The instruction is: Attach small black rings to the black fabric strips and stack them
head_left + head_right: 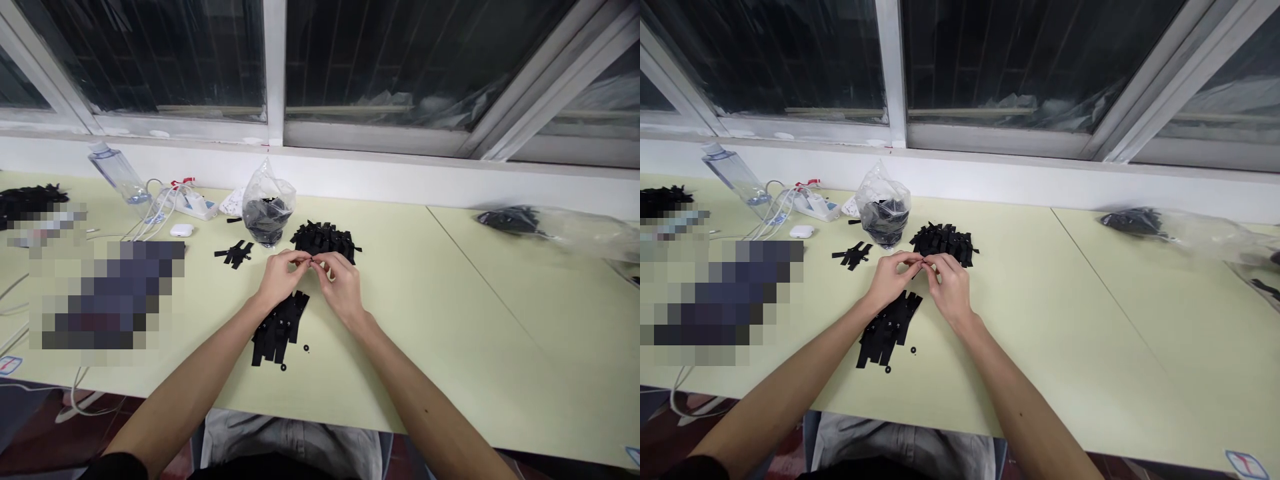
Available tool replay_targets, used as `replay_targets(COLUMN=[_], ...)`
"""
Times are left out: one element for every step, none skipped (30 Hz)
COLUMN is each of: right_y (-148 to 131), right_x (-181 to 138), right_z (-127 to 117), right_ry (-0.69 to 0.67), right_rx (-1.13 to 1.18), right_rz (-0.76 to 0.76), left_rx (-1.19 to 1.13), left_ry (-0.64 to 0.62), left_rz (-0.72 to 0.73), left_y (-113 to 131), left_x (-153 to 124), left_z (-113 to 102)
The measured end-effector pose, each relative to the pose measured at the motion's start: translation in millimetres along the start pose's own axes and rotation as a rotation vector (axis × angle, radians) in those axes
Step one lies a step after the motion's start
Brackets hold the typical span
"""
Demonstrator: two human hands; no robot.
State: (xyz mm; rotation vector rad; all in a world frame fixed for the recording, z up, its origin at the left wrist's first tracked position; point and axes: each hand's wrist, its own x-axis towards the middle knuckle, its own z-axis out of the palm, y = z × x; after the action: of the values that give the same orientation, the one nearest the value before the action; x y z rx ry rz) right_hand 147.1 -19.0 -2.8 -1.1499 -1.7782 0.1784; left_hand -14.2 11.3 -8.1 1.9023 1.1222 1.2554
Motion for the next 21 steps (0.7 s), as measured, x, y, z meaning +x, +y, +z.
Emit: replay_targets(right_y=[1, 2, 4, 5, 6, 7, 8, 9, 10, 11, 12, 12, 12, 12, 12, 11, 10, 9, 8, 8, 8], right_x=[-1, -1, -1, -1, -1, -1, -1, -1, -1, -1, -1, 0, 0, 1, 2, 3, 4, 5, 6, 7, 9], right_z=[1, 2, 2, 2, 2, 1, 1, 1, 0, 0, -1, -2, -3, -5, -6, -8, -9, -10, -11, -12, -13], right_ry=[-0.004, -0.009, -0.015, -0.021, -0.027, -0.032, -0.036, -0.040, -0.043, -0.046, -0.049, -0.050, -0.050, -0.047, -0.043, -0.040, -0.039, -0.042, -0.048, -0.057, -0.066], right_rx=[-0.006, -0.009, -0.010, -0.011, -0.013, -0.016, -0.020, -0.024, -0.028, -0.031, -0.032, -0.030, -0.025, -0.015, 0.003, 0.029, 0.062, 0.101, 0.141, 0.179, 0.211], right_rz=[0.014, 0.024, 0.031, 0.037, 0.041, 0.045, 0.047, 0.049, 0.050, 0.051, 0.052, 0.053, 0.053, 0.056, 0.061, 0.070, 0.080, 0.091, 0.103, 0.115, 0.124], left_rx=[0.002, 0.002, 0.001, -0.002, -0.006, -0.011, -0.018, -0.027, -0.040, -0.055, -0.072, -0.089, -0.106, -0.125, -0.149, -0.183, -0.221, -0.259, -0.293, -0.317, -0.331], left_ry=[-0.011, -0.019, -0.024, -0.027, -0.028, -0.029, -0.030, -0.033, -0.038, -0.044, -0.054, -0.067, -0.082, -0.098, -0.114, -0.129, -0.144, -0.158, -0.174, -0.191, -0.208], left_rz=[0.008, 0.012, 0.015, 0.016, 0.017, 0.016, 0.014, 0.010, 0.003, -0.005, -0.015, -0.025, -0.034, -0.046, -0.060, -0.075, -0.088, -0.099, -0.105, -0.107, -0.105], left_y=[0, 0, 0, 0, 0, -1, -1, -1, -1, -1, 0, 0, 1, 2, 2, 2, 2, 2, 1, 0, -1], left_x=[0, 0, 0, 0, 0, 0, 0, 0, 0, -1, -1, -1, -1, -1, 0, 0, 1, 2, 2, 3, 4], left_z=[0, 0, 0, 0, 1, 1, 1, 1, 2, 2, 2, 3, 2, 2, 1, 1, 0, -1, -1, -2, -2])
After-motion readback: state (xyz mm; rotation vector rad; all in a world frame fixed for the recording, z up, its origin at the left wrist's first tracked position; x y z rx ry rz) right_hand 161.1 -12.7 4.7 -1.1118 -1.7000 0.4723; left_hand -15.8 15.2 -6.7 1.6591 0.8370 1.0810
